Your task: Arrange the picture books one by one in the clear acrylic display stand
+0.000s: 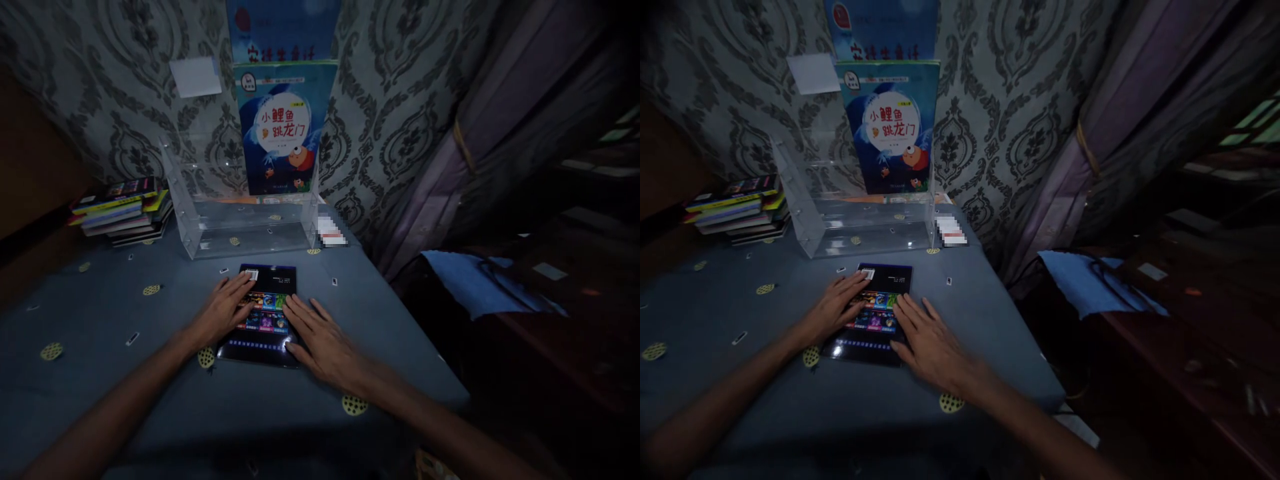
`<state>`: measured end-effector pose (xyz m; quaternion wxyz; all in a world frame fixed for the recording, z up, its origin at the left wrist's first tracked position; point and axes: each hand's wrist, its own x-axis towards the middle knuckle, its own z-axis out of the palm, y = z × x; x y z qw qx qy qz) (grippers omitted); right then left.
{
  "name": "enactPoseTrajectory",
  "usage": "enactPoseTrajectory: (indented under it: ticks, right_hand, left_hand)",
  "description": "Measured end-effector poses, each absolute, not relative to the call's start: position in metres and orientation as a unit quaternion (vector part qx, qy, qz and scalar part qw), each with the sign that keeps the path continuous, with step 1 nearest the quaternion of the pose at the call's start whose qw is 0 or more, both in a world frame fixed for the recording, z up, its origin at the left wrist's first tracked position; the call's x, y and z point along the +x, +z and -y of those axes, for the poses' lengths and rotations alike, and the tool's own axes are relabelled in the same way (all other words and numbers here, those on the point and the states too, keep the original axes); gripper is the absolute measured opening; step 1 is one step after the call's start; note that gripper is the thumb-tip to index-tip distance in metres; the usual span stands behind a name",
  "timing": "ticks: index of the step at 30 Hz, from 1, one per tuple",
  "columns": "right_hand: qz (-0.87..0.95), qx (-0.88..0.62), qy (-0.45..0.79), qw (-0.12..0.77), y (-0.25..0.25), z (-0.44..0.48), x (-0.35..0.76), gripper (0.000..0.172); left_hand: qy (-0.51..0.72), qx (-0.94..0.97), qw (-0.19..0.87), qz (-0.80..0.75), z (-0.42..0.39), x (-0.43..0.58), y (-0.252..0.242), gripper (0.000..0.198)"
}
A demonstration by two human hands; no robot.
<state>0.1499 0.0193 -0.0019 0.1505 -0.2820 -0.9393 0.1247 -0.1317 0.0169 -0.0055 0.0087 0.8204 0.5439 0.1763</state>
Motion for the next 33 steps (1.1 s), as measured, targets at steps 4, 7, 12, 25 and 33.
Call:
enactPoseTrajectory:
  ticks: [4,7,12,25,33]
  right_hand:
    - [0.942,-0.260,0.157,0.145,0.004,-0.010,0.158,0.065]
    - [0.943,-0.248,0.191,0.114,0.014,-0.004,0.162,0.076]
    - [0.942,-0.242,0.216,0.082,0.033,0.007,0.168,0.088]
    - [0.937,-0.234,0.046,0.255,-0.015,0.067,0.185,0.044]
    - [0.926,-0.172,0.109,0.317,0.011,0.061,0.182,0.026]
  left_hand:
    - [0.184,0.818,0.015,-0.545,-0.017,-0.133,-0.007,0.048]
    - [0.195,0.818,0.003,-0.540,-0.017,-0.134,-0.010,0.047]
    - [0.193,0.829,-0.027,-0.525,-0.015,-0.134,-0.017,0.047]
    - [0.201,0.866,-0.044,-0.455,0.041,-0.112,-0.013,0.055]
    - [0.227,0.861,0.062,-0.450,0.058,-0.108,0.003,0.054]
